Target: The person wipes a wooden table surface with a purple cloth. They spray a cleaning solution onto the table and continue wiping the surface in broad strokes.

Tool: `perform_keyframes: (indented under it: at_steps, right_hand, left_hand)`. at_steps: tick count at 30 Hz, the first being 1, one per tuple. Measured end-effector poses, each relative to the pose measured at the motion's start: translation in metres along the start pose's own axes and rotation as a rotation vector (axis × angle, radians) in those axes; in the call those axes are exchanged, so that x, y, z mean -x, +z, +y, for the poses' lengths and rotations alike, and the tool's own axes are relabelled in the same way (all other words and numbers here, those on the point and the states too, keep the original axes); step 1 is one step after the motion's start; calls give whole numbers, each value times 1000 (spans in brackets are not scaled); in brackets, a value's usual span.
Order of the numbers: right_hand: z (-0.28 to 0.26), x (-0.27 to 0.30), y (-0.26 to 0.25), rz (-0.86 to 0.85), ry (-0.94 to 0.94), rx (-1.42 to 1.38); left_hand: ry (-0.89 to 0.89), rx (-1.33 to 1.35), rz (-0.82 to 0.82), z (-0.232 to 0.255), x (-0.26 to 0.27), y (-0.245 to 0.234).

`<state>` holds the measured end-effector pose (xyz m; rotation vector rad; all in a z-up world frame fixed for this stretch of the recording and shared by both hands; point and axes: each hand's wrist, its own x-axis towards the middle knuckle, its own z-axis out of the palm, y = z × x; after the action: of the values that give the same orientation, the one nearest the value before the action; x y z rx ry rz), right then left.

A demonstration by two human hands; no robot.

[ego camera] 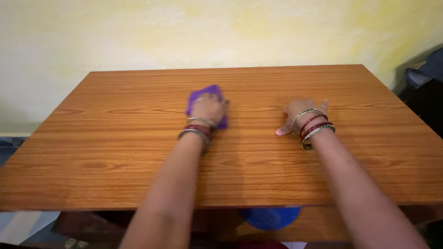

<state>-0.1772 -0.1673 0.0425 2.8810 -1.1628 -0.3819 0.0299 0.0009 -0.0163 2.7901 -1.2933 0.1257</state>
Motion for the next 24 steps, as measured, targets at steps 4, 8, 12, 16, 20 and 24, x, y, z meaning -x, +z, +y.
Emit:
perform_keyframes:
  at_steps: [4, 8, 12, 16, 20, 24]
  right_hand:
    - [1, 0, 2, -7, -9, -23]
    - [1, -1, -1, -35, -16, -34]
    - [5, -6, 2, -51, -70, -26]
    - [9, -12, 3, -66, -117, -1]
    - [17, -16, 8, -44, -166, -6]
    - [19, -15, 9, -17, -222, 29]
  left_hand:
    - [217, 33, -7, 74, 9, 4]
    - [405, 135, 60, 88, 61, 12]
    - [450, 127, 61, 49, 108, 15]
    - [256, 78, 24, -38, 101, 11]
    - [182, -435, -15, -149, 38, 27]
    - [-11, -132, 26, -180, -60, 41]
